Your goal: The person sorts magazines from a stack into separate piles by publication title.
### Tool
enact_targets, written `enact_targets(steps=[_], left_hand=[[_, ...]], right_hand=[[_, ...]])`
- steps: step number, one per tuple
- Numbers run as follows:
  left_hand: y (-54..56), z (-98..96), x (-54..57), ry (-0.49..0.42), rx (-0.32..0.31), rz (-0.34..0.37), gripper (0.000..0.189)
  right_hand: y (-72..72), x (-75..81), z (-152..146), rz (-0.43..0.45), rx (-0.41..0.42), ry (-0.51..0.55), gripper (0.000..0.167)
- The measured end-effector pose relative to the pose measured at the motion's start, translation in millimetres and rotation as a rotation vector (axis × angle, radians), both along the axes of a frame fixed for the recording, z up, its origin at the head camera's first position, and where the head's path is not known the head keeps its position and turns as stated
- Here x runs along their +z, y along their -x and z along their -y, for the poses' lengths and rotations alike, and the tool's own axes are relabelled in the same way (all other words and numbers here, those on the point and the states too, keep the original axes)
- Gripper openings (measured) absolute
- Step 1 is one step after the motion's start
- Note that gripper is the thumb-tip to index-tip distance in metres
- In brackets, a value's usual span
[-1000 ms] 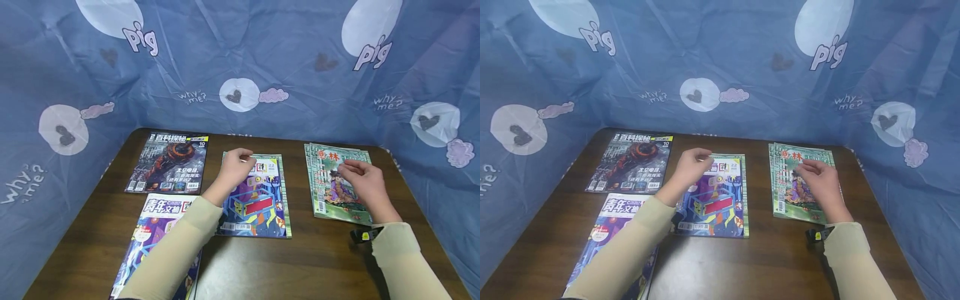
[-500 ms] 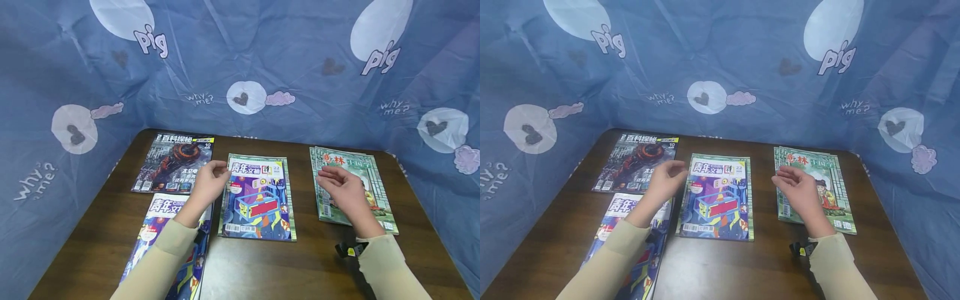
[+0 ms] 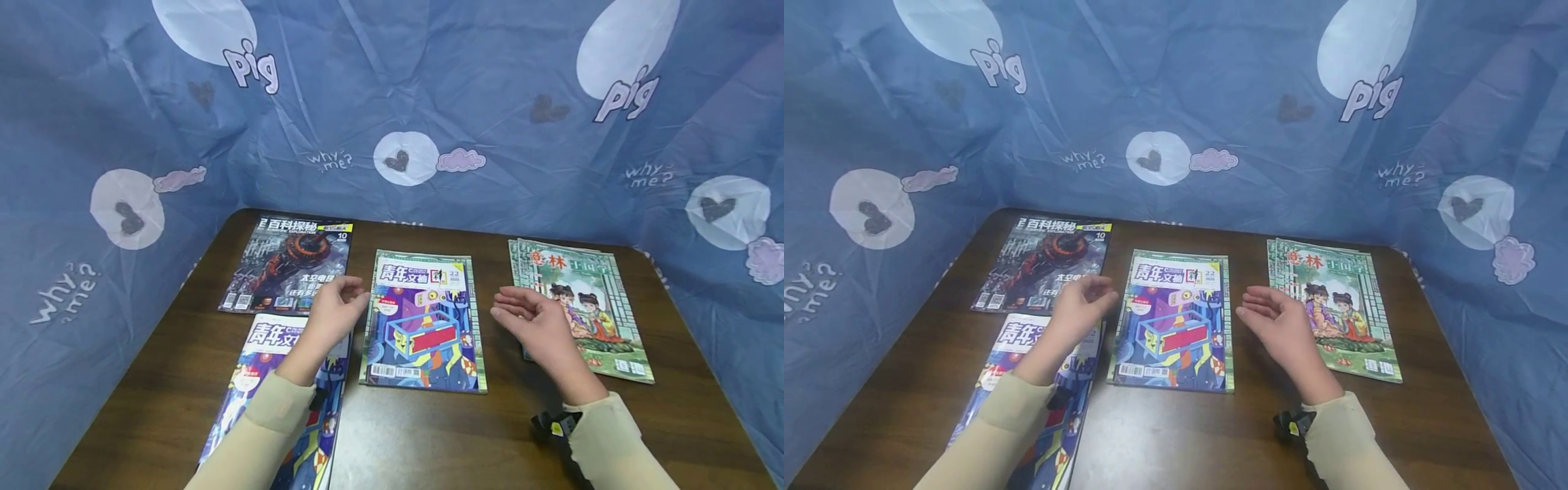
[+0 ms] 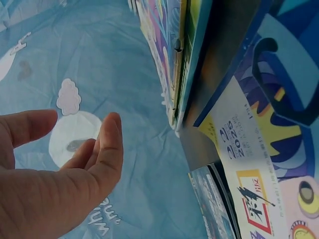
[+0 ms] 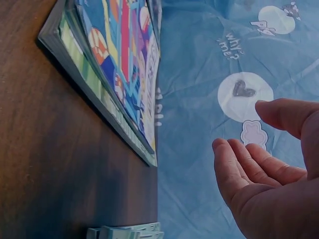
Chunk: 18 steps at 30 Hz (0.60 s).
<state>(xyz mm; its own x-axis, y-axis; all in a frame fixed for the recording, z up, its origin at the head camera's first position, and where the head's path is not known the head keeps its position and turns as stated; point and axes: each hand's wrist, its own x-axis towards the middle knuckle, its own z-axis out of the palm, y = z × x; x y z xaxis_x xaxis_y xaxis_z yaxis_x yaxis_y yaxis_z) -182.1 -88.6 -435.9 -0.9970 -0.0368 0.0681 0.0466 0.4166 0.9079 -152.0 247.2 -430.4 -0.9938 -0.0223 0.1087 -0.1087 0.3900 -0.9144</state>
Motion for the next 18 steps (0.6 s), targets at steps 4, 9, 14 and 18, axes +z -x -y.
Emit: enact_targets(steps=[4, 9, 14, 18], left_hand=[[-0.3, -0.2, 0.8, 0.010, -0.010, 0.007, 0.036], [-0.1, -1.1, 1.0, 0.052, -0.020, 0.033, 0.036], [-0.2, -1.8, 5.1, 0.072, -0.025, 0.072, 0.037], [2.7, -0.9, 6.3, 0.087, -0.034, 0.072, 0.036]], right_hand=[[-1.2, -1.8, 1.2, -0.003, 0.002, 0.006, 0.045], [-2.7, -5.1, 2.2, 0.020, 0.007, -0.003, 0.047], [-4.4, -6.4, 3.8, 0.033, 0.009, -0.014, 0.045], [-3.8, -10.2, 4.0, 0.049, 0.012, -0.025, 0.045]])
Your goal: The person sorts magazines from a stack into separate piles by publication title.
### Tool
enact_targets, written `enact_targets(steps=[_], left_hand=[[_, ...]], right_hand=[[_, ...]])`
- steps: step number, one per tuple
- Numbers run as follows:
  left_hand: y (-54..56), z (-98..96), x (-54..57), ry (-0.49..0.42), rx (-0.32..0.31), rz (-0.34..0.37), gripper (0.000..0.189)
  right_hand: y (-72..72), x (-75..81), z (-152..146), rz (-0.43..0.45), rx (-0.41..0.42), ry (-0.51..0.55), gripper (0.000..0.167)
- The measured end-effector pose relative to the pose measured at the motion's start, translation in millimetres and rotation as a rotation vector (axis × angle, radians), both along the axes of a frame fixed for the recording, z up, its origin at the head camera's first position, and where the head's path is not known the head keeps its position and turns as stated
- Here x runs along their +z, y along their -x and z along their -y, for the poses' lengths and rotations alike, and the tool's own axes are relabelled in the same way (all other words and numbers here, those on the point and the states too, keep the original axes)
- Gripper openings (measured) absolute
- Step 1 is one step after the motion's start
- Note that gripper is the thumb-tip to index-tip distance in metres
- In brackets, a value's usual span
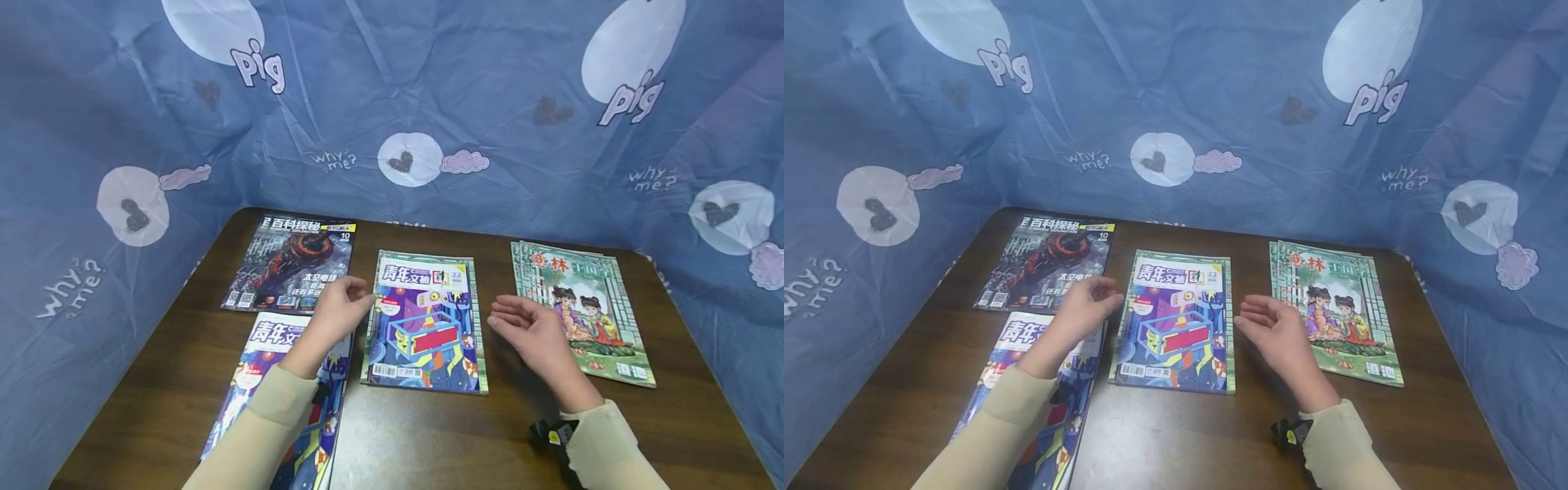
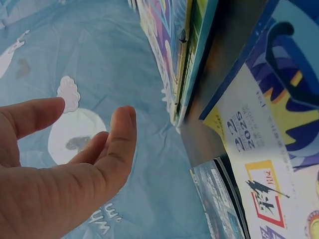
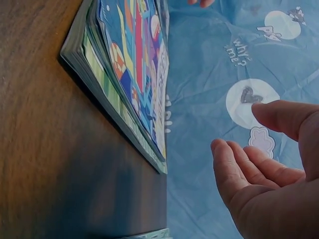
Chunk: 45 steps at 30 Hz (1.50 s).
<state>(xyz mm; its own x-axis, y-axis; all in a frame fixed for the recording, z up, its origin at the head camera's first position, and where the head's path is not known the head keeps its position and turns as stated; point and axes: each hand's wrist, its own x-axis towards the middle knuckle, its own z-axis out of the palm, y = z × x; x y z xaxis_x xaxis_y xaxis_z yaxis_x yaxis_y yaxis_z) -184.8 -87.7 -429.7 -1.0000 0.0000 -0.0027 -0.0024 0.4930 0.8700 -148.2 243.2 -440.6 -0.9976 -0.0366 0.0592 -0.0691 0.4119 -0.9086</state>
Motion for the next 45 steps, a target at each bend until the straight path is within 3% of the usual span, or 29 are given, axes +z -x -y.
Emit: enact_targets(steps=[8, 15, 23, 30, 38, 45], left_hand=[[15.9, -3.0, -2.9, 0.073, -0.045, 0.039, 0.042], [36.7, -7.1, -7.6, 0.102, -0.060, 0.080, 0.042], [60.5, -10.6, -10.5, 0.116, -0.067, 0.184, 0.045], [80.5, -15.7, -11.6, 0.171, -0.068, 0.225, 0.043], [100.4, -23.0, -13.4, 0.101, -0.027, 0.242, 0.020], [112.4, -21.9, -20.0, 0.049, 0.016, 0.313, 0.036]], right_hand=[[-1.6, -9.6, 0, 0.043, -0.010, -0.035, 0.049], [-3.4, -16.8, 7, 0.095, -0.007, -0.039, 0.044], [-5.9, -19.6, 15, 0.201, -0.049, -0.107, 0.046], [-7.2, -23.4, 20, 0.274, -0.049, -0.156, 0.046], [-6.6, -25.8, 23, 0.292, -0.046, -0.188, 0.044], [-3.3, -23.8, 26, 0.314, -0.049, -0.247, 0.042]])
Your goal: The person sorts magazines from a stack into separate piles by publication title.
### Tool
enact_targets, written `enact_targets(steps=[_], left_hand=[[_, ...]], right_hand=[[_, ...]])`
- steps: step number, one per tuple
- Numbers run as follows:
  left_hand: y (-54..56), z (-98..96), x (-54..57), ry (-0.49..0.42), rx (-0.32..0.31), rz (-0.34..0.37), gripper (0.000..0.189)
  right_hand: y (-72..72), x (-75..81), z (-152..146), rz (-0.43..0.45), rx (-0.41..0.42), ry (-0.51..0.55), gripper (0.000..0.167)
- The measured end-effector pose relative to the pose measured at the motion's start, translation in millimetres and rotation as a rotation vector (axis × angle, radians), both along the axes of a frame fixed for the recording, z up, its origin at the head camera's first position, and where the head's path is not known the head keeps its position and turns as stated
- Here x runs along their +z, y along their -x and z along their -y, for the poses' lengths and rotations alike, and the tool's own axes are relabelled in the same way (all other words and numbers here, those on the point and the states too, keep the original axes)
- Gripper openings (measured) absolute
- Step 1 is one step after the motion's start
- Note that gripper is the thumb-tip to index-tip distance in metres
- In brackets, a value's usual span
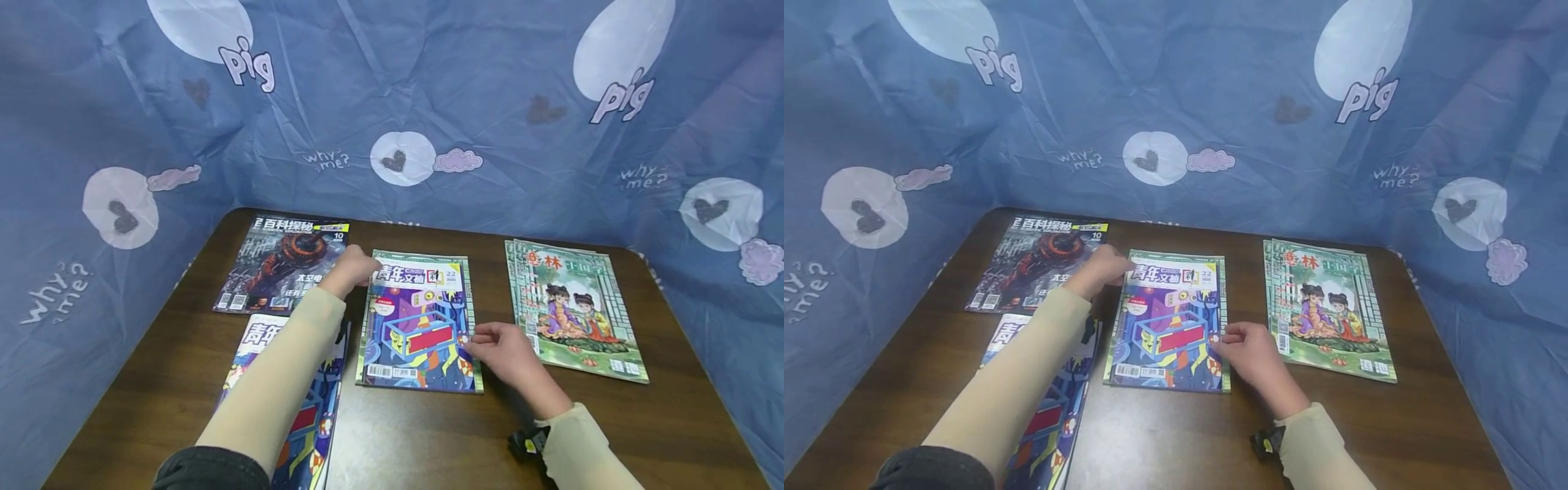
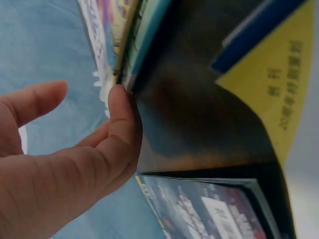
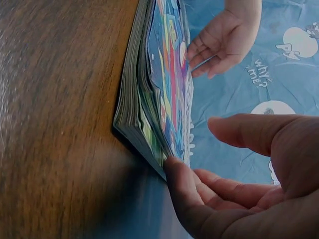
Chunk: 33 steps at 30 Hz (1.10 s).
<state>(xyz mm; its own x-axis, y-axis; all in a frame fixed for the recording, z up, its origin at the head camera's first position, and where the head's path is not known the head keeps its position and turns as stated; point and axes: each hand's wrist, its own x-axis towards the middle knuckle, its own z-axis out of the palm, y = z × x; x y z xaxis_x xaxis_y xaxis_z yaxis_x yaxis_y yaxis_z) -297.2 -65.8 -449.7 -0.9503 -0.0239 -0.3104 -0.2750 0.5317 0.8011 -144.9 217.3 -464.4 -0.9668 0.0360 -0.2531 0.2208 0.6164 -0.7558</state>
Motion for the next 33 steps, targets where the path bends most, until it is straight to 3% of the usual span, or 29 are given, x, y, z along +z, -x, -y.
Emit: enact_targets(steps=[13, 25, 33], left_hand=[[6.0, 2.6, -3.9, -0.062, 0.019, 0.028, 0.051], [14.1, 0.8, -9.1, 0.023, 0.019, 0.042, 0.024], [19.9, -1.3, -11.6, -0.056, 0.059, 0.039, 0.022]], right_hand=[[4.0, 4.4, 1, 0.021, 0.033, 0.009, 0.044], [3.9, 0.2, 4, 0.017, 0.026, 0.062, 0.044], [3.3, -2.5, 5, -0.001, 0.037, 0.120, 0.044]])
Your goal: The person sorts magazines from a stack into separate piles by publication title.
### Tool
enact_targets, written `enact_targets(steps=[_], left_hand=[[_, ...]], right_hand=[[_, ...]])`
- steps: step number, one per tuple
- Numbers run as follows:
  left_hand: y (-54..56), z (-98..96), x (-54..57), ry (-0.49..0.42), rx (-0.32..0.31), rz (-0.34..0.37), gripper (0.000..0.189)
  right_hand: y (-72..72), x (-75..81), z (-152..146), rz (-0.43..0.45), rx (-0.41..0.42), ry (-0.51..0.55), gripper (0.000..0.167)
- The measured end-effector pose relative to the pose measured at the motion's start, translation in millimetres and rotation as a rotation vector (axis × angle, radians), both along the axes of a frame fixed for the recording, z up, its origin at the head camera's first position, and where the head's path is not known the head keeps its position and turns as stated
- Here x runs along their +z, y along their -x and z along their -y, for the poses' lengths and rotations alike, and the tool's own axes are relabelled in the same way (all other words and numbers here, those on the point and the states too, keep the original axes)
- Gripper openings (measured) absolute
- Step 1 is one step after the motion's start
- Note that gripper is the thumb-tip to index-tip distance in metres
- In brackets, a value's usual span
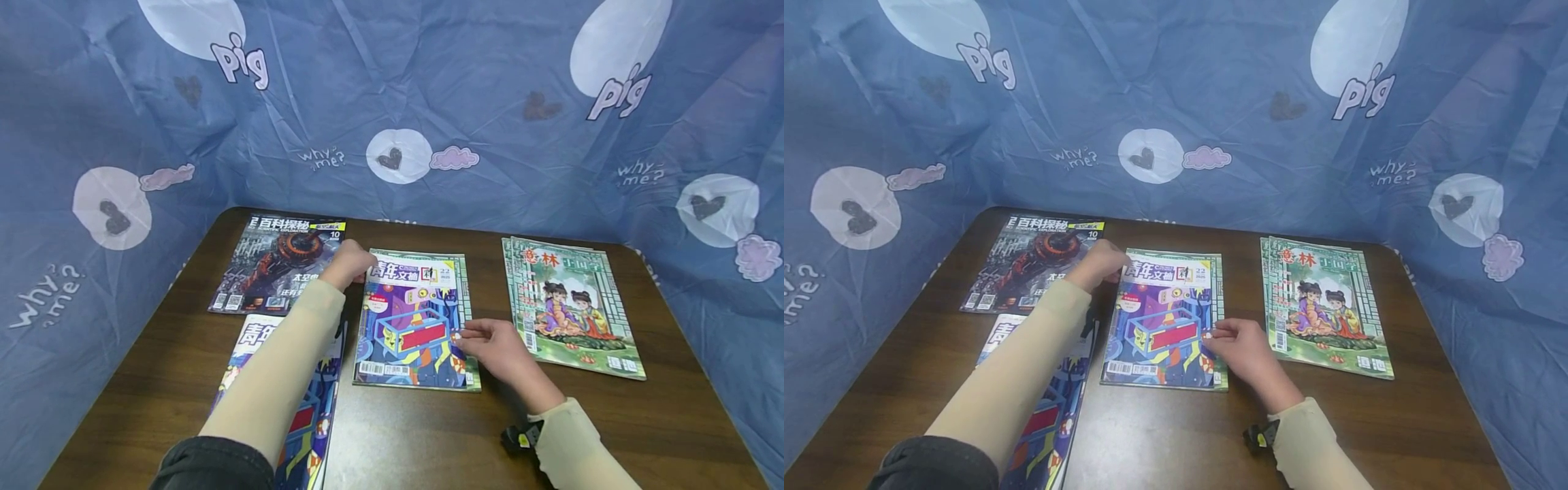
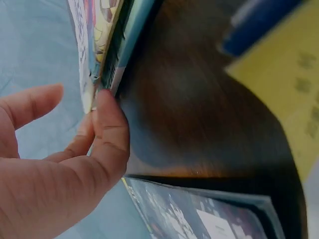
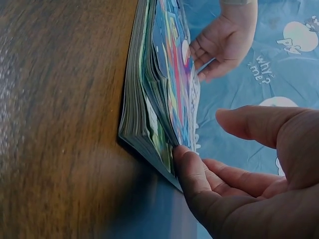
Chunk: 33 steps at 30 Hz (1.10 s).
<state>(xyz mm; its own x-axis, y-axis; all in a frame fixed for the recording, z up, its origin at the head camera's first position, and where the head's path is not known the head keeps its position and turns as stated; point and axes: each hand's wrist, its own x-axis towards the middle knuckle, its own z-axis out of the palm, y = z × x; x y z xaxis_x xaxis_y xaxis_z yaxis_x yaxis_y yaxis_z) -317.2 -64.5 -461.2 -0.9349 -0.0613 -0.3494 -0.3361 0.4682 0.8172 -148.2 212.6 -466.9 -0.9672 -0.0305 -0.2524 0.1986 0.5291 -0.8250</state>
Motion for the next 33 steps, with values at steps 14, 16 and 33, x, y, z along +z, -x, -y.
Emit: enact_targets(steps=[14, 16, 33], left_hand=[[-4.3, -2.2, 4.3, -0.194, -0.017, 0.108, 0.026], [-5.4, -1.8, 3.7, -0.201, -0.030, 0.123, 0.020], [-8.1, 6.7, -7.1, -0.456, -0.010, 0.162, 0.006]], right_hand=[[1.4, -0.4, -1, -0.013, 0.007, 0.022, 0.044], [1.1, -1.2, -1, -0.014, 0.006, 0.022, 0.044], [1.2, -2.8, -1, 0.019, -0.024, 0.008, 0.054]])
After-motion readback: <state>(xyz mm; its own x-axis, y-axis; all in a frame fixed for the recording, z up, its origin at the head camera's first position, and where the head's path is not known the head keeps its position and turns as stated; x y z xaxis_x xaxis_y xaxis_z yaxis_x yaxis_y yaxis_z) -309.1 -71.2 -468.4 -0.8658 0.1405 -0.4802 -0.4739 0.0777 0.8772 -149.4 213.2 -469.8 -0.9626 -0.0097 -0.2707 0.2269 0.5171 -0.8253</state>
